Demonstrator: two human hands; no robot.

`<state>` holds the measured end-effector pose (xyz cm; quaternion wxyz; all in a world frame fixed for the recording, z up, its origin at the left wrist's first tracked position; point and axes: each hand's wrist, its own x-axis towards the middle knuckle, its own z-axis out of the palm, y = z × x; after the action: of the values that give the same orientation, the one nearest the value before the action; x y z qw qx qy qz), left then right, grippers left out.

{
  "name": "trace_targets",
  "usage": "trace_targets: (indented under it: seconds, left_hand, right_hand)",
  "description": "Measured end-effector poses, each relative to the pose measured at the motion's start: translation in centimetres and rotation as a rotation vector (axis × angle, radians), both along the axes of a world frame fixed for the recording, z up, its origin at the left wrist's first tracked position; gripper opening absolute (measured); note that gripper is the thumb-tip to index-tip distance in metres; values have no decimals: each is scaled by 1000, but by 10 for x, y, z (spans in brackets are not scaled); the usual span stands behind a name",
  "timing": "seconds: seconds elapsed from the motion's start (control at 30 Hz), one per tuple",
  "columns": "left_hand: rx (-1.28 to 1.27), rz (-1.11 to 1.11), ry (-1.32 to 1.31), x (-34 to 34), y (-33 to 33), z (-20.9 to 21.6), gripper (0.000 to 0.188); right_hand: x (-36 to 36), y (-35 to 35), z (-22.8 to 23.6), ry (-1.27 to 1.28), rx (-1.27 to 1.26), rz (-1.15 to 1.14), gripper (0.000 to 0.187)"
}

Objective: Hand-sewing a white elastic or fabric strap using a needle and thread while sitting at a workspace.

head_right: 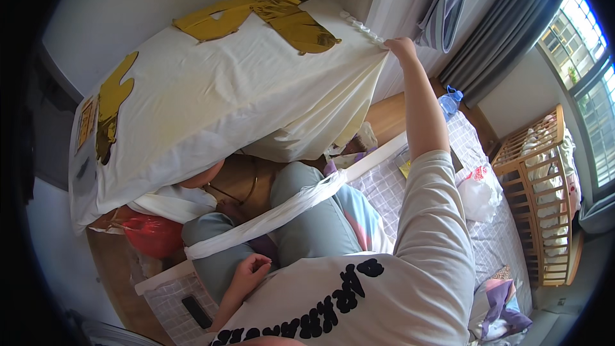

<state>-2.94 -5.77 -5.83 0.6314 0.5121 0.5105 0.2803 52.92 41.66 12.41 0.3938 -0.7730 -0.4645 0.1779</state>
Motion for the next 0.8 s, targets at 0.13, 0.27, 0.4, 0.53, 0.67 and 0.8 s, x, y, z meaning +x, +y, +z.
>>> trace_targets:
  seconds: [0.13,0.27,0.4,0.53,0.67,0.8]
  left_hand:
    - [-62,11,-9,0,0,0,19]
    - [27,-11,20,1,1,3,19]
    - [25,-22,49,2,2,7,19]
    - [-12,-7,60,4,3,9,17]
    - [52,-22,71,4,3,8,17]
    - [58,-29,80,5,4,7,17]
  right_hand:
    - [1,-10,-14,11,92,57,29]
    - [-2,-20,-26,97,185,106,28]
    - [-3,-28,-28,360,212,80,34]
    - [-3,-37,-33,394,253,108,38]
    - [-3,-41,-43,169,324,154,38]
    - [-6,-40,-46,148,338,169,40]
